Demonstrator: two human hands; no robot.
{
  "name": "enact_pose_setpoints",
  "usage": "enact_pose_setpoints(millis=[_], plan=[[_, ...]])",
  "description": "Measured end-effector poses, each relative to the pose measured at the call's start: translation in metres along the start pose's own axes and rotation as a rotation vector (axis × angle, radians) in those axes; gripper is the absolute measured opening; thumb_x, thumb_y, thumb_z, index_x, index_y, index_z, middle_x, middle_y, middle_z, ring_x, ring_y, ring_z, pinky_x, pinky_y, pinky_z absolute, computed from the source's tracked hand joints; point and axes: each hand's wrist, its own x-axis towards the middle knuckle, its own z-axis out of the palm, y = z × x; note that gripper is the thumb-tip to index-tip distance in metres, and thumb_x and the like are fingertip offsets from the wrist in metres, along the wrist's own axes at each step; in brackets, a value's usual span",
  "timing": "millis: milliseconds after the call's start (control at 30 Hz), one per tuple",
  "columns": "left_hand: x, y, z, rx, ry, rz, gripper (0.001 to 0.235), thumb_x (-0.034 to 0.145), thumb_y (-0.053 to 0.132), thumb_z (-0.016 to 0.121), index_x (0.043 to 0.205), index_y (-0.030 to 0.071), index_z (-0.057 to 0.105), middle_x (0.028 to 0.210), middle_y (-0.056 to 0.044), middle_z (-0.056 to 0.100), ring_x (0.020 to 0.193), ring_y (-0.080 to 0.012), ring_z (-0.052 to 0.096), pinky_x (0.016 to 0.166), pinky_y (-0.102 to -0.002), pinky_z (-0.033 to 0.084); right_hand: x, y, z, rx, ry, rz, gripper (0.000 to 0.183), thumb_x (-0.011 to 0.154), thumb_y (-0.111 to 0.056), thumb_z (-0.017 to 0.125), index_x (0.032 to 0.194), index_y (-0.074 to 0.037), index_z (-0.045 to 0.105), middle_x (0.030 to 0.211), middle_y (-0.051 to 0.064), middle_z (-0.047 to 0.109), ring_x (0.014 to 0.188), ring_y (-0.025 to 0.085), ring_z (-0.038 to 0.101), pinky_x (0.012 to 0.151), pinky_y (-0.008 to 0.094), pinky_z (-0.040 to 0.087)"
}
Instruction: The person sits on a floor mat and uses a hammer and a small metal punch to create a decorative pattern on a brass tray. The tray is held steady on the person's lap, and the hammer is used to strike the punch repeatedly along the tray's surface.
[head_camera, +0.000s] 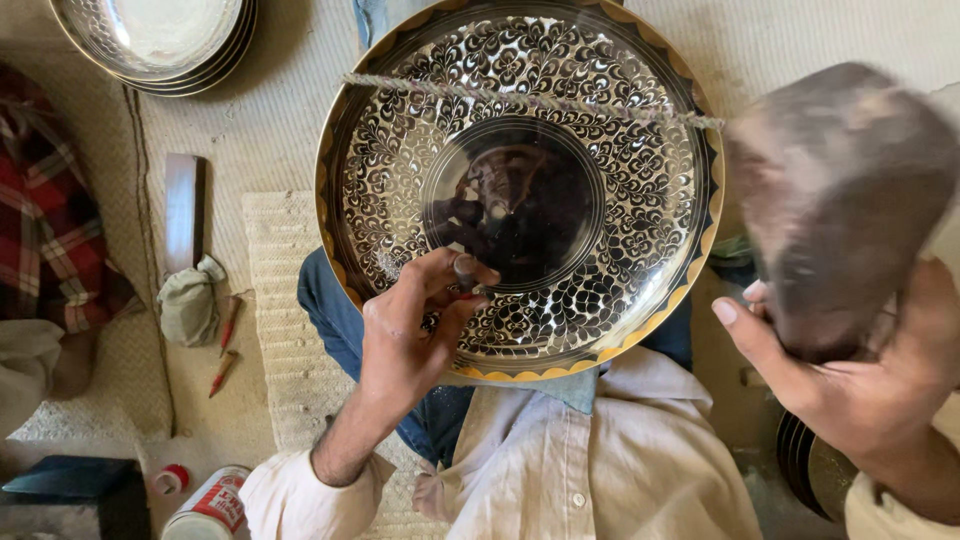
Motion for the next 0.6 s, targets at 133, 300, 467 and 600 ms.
enact_pose_setpoints(millis=[133, 300, 467, 600], plan=[[0.003, 0.003, -0.002, 0.014, -0.013, 0.001, 0.039, 0.093, -0.010, 0.071, 0.126, -0.003, 0.051, 0.113, -0.014, 0.077, 0.106, -0.0207, 0.078, 0.083, -0.028, 0.067, 0.014, -0.012, 0.007, -0.120, -0.087, -0.014, 0.071, 0.080, -0.001, 0.081, 0.140, -0.001, 0.044, 0.110, 0.014, 0.068, 0.086, 0.020, 0.073, 0.079, 0.033, 0.062], [0.007, 0.008, -0.005, -0.002, -0.063, 0.004, 0.038, 0.093, -0.012, 0.069, 0.126, -0.002, 0.053, 0.114, -0.013, 0.077, 0.109, -0.0212, 0.078, 0.087, -0.029, 0.068, 0.033, -0.021, 0.008, -0.609, -0.486, -0.182, 0.086, 0.073, -0.007, 0.084, 0.148, -0.030, 0.049, 0.097, 0.007, 0.069, 0.073, 0.023, 0.070, 0.062, 0.037, 0.060], [0.007, 0.007, -0.008, -0.003, -0.093, -0.004, 0.038, 0.092, -0.012, 0.069, 0.125, -0.001, 0.052, 0.115, -0.012, 0.077, 0.112, -0.0212, 0.077, 0.086, -0.029, 0.067, 0.038, -0.013, 0.008, -0.661, -0.522, -0.155, 0.084, 0.078, -0.012, 0.076, 0.153, -0.034, 0.044, 0.093, 0.001, 0.063, 0.068, 0.017, 0.064, 0.057, 0.033, 0.059], [0.006, 0.004, -0.005, -0.003, -0.038, -0.053, 0.037, 0.094, -0.010, 0.069, 0.125, -0.001, 0.050, 0.116, -0.011, 0.078, 0.107, -0.0188, 0.079, 0.082, -0.027, 0.067, 0.038, -0.011, 0.007, -0.909, -0.624, -0.281, 0.093, 0.065, -0.017, 0.077, 0.151, -0.035, 0.048, 0.095, -0.001, 0.065, 0.069, 0.014, 0.066, 0.055, 0.030, 0.059]])
